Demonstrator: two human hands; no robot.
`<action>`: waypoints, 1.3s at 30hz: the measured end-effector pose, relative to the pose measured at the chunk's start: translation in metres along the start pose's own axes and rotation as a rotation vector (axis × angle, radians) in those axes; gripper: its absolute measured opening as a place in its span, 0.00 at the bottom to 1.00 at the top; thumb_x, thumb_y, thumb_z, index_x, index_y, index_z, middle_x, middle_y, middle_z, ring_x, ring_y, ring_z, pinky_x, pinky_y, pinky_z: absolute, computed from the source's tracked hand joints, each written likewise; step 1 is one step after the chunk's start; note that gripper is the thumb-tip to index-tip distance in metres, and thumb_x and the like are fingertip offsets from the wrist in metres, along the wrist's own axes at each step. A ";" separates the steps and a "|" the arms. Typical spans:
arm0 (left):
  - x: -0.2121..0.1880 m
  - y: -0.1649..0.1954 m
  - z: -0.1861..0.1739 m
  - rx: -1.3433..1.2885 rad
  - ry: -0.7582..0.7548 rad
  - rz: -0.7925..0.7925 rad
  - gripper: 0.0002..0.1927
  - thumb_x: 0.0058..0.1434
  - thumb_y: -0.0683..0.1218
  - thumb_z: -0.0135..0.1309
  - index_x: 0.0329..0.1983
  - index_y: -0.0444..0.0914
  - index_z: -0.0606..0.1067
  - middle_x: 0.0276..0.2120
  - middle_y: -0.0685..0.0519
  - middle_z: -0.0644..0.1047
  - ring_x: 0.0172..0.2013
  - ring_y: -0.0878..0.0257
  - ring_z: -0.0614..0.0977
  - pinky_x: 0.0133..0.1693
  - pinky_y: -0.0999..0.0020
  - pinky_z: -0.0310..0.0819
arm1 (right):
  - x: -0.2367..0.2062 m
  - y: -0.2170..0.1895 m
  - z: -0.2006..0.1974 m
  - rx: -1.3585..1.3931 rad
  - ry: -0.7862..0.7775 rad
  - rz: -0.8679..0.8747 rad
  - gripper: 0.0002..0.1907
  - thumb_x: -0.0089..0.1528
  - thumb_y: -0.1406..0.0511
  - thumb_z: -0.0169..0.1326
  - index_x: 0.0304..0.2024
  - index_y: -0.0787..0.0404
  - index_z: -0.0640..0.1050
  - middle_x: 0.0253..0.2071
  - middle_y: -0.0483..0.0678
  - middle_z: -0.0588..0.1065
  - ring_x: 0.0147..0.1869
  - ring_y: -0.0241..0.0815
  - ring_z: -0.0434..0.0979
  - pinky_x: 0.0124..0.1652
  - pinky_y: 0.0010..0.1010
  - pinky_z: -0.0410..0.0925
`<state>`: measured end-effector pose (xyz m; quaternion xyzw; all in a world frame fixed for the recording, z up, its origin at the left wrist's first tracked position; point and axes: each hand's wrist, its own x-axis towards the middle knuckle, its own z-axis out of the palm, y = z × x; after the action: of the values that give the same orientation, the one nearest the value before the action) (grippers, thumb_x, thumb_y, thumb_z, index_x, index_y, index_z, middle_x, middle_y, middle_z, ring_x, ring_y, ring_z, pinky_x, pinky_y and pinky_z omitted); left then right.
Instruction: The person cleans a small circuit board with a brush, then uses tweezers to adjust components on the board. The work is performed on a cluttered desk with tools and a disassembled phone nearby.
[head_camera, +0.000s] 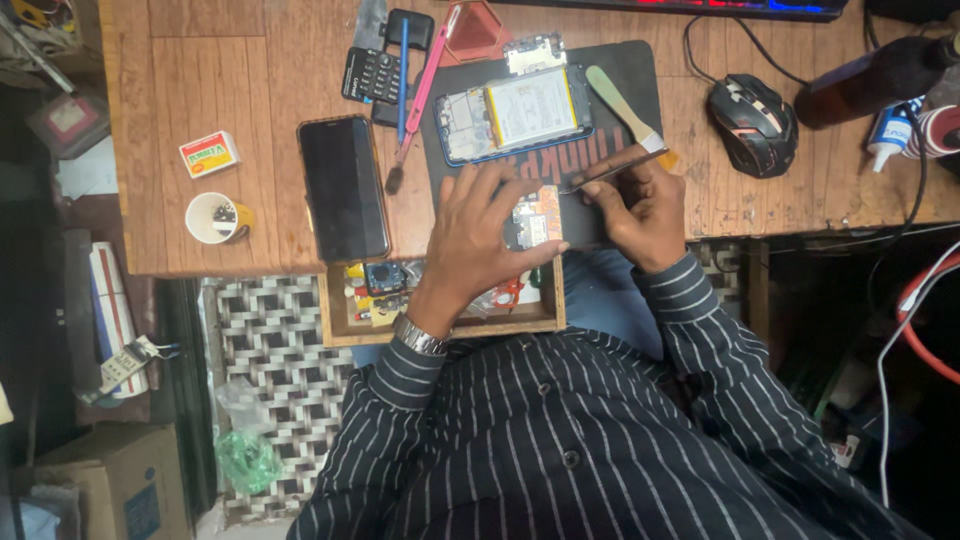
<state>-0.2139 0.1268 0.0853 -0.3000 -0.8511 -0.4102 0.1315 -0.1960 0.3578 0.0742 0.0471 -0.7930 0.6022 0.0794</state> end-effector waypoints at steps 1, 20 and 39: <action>0.000 0.000 0.000 -0.003 0.001 0.000 0.34 0.49 0.63 0.70 0.52 0.38 0.77 0.48 0.47 0.73 0.49 0.49 0.73 0.49 0.55 0.63 | 0.000 0.000 -0.001 -0.009 -0.005 -0.001 0.06 0.66 0.79 0.55 0.45 0.69 0.75 0.42 0.52 0.80 0.43 0.35 0.79 0.46 0.26 0.73; -0.001 -0.002 0.000 -0.009 -0.006 -0.002 0.33 0.49 0.63 0.70 0.51 0.39 0.78 0.47 0.48 0.73 0.48 0.51 0.73 0.48 0.56 0.62 | 0.000 0.010 0.000 -0.022 0.007 -0.045 0.06 0.66 0.76 0.58 0.46 0.70 0.75 0.41 0.51 0.80 0.43 0.35 0.80 0.44 0.25 0.73; -0.001 -0.001 0.003 0.003 0.006 0.004 0.34 0.49 0.62 0.70 0.51 0.38 0.78 0.48 0.46 0.73 0.50 0.49 0.73 0.50 0.55 0.64 | -0.001 0.006 0.000 -0.012 0.003 -0.014 0.05 0.66 0.78 0.55 0.45 0.69 0.75 0.41 0.51 0.80 0.43 0.34 0.80 0.45 0.25 0.73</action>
<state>-0.2131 0.1280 0.0826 -0.3003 -0.8507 -0.4097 0.1354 -0.1963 0.3592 0.0681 0.0512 -0.7962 0.5968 0.0853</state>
